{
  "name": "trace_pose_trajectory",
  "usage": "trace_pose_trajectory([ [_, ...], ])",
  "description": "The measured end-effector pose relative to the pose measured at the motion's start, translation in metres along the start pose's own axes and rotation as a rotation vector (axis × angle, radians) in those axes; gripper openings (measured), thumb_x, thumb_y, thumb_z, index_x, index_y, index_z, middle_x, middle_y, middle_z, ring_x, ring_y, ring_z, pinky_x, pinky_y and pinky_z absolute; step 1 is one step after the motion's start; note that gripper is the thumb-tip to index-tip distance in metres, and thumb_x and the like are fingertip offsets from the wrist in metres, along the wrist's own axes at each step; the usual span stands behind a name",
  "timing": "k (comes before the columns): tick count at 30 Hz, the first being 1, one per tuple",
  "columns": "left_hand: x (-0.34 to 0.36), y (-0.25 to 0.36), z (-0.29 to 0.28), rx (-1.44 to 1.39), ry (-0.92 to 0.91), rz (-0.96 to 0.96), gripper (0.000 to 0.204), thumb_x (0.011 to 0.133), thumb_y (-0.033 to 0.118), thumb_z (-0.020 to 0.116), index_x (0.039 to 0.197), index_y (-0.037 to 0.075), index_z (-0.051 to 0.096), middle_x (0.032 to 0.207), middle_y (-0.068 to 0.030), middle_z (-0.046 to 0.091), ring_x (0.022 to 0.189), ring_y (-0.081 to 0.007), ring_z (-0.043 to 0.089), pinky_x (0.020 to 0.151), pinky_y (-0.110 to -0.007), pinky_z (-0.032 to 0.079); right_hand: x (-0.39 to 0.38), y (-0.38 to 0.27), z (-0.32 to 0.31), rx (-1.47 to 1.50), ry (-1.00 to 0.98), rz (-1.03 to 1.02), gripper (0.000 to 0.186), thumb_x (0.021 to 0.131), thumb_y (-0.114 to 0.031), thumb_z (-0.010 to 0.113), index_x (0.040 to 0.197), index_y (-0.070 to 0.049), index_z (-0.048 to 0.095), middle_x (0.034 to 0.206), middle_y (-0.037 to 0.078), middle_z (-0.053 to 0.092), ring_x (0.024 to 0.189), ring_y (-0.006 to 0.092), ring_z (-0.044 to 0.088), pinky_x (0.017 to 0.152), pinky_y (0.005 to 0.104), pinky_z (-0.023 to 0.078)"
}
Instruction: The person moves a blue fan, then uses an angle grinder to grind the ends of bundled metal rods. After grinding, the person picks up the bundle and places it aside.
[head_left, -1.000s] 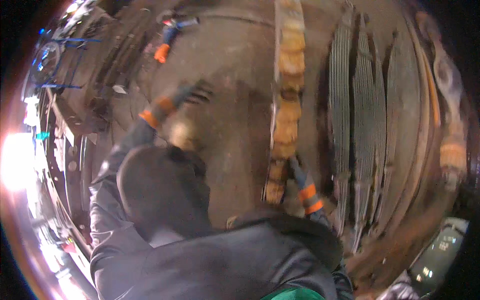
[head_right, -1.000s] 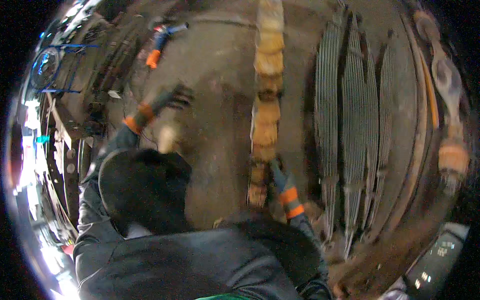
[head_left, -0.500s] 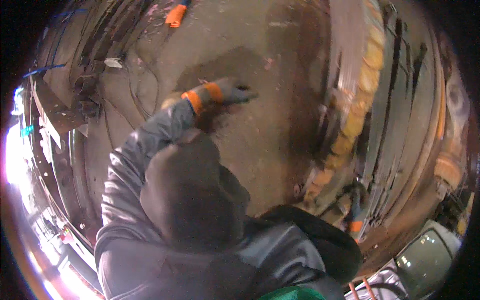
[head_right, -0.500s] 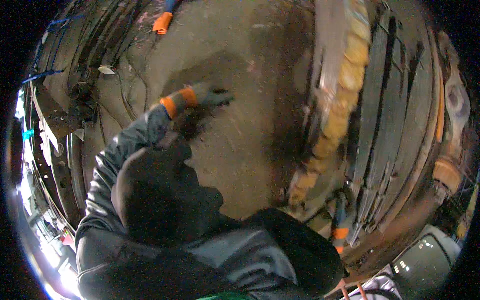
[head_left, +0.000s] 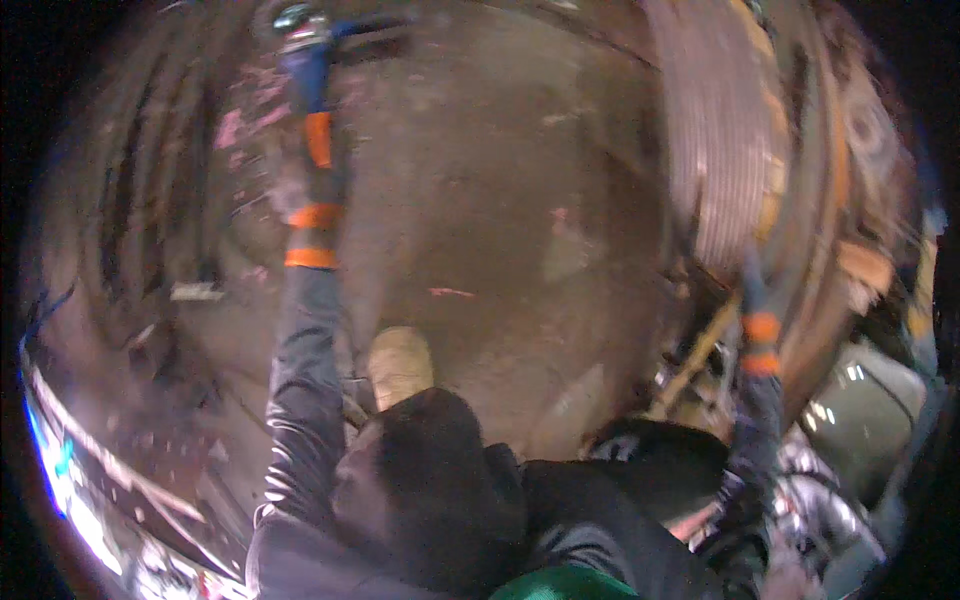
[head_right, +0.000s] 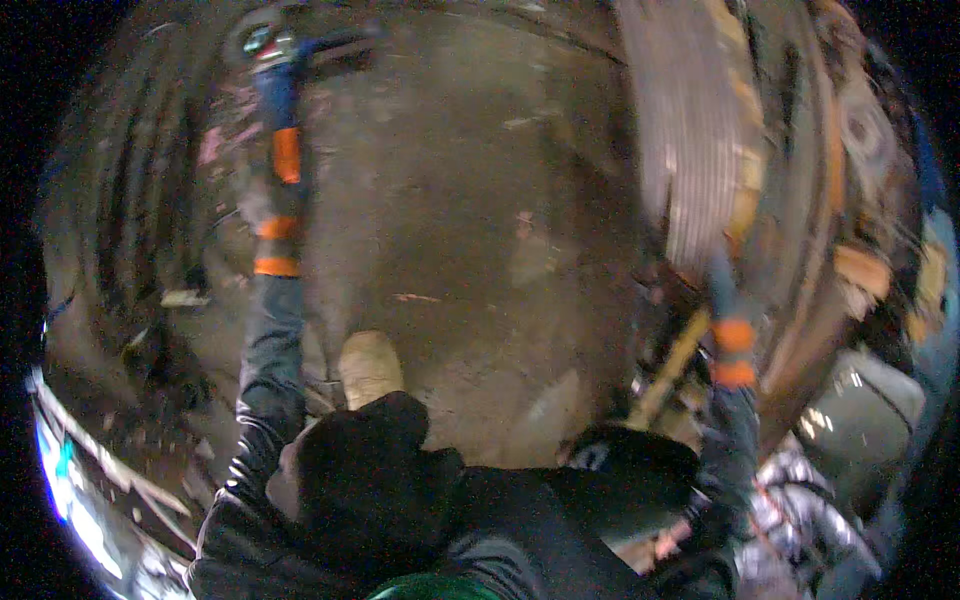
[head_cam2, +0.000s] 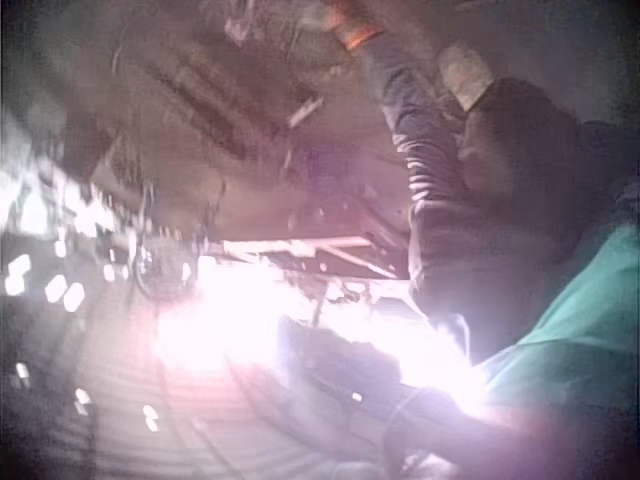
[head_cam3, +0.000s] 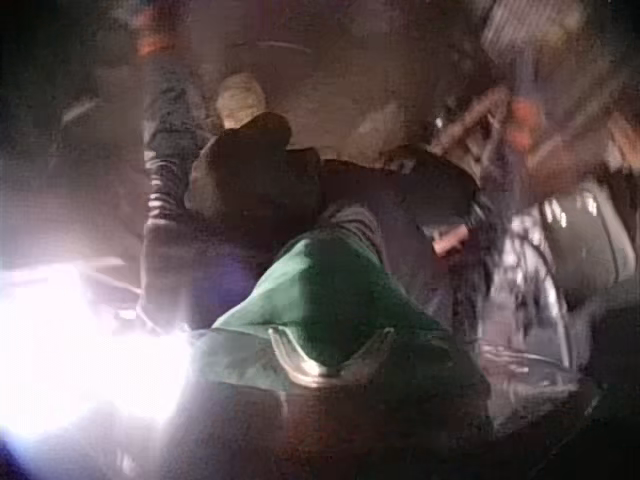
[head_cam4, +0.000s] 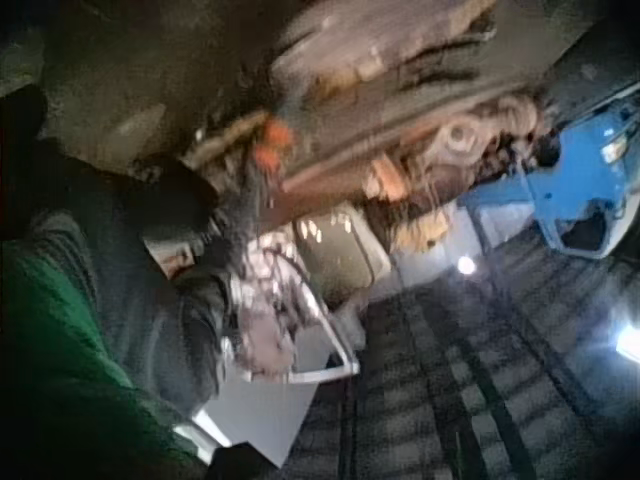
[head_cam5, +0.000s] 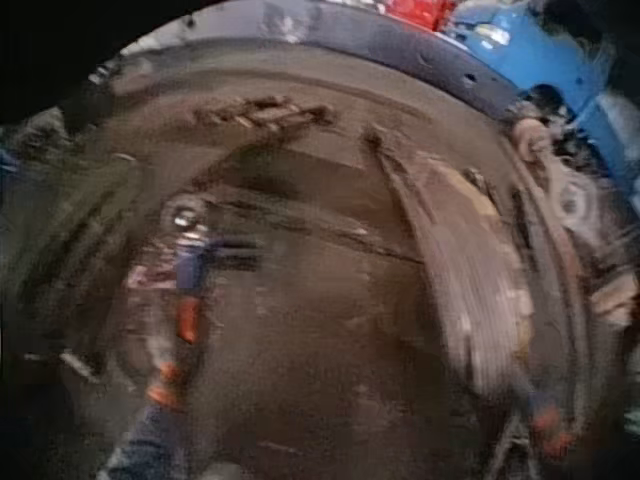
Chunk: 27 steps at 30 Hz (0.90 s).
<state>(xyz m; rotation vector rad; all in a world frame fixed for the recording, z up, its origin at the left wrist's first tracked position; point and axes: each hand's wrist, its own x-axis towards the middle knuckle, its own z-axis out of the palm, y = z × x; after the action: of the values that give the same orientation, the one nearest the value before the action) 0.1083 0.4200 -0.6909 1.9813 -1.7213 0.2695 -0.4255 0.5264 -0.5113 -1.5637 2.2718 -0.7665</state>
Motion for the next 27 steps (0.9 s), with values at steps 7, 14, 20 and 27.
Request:
trace_pose_trajectory([
  [7, 0.008, -0.030, 0.045, 0.098, -0.198, -0.323, 0.085, 0.080, 0.055, 0.072, 0.147, 0.013, 0.041, 0.141, -0.0159, 0.054, 0.123, -0.0365, 0.056, 0.094, -0.048, 0.050, 0.001, -0.002, 0.043, -0.267, 0.144, 0.047, 0.105, 0.078, -0.036, 0.080, 0.155, 0.001, 0.020, 0.159, 0.026, 0.024, 0.148, 0.0369, 0.022, 0.121, 0.0411, 0.020],
  [14, 0.008, -0.039, 0.044, 0.037, -0.237, -0.236, 0.084, 0.083, 0.046, 0.070, 0.151, 0.013, 0.032, 0.143, -0.0175, 0.050, 0.124, -0.0402, 0.054, 0.091, -0.053, 0.051, 0.004, 0.002, 0.049, -0.432, 0.243, 0.006, 0.095, 0.082, -0.030, 0.076, 0.154, 0.003, 0.022, 0.156, 0.025, 0.029, 0.145, 0.0391, 0.028, 0.118, 0.0432, 0.027],
  [20, 0.016, -0.027, 0.034, 0.027, -0.228, -0.277, 0.090, 0.080, 0.049, 0.072, 0.153, 0.017, 0.030, 0.142, -0.0231, 0.049, 0.127, -0.0430, 0.052, 0.091, -0.055, 0.050, 0.001, 0.009, 0.051, -0.394, 0.234, 0.029, 0.096, 0.081, -0.033, 0.075, 0.155, -0.003, 0.021, 0.155, 0.023, 0.033, 0.142, 0.0415, 0.032, 0.117, 0.0458, 0.027],
  [27, 0.019, -0.028, 0.035, 0.077, -0.212, -0.307, 0.094, 0.078, 0.055, 0.072, 0.153, 0.016, 0.031, 0.145, -0.0221, 0.047, 0.126, -0.0461, 0.050, 0.093, -0.057, 0.048, 0.002, 0.003, 0.041, -0.434, 0.181, 0.110, 0.103, 0.080, -0.045, 0.074, 0.156, -0.002, 0.019, 0.156, 0.025, 0.030, 0.144, 0.0389, 0.030, 0.119, 0.0445, 0.025],
])
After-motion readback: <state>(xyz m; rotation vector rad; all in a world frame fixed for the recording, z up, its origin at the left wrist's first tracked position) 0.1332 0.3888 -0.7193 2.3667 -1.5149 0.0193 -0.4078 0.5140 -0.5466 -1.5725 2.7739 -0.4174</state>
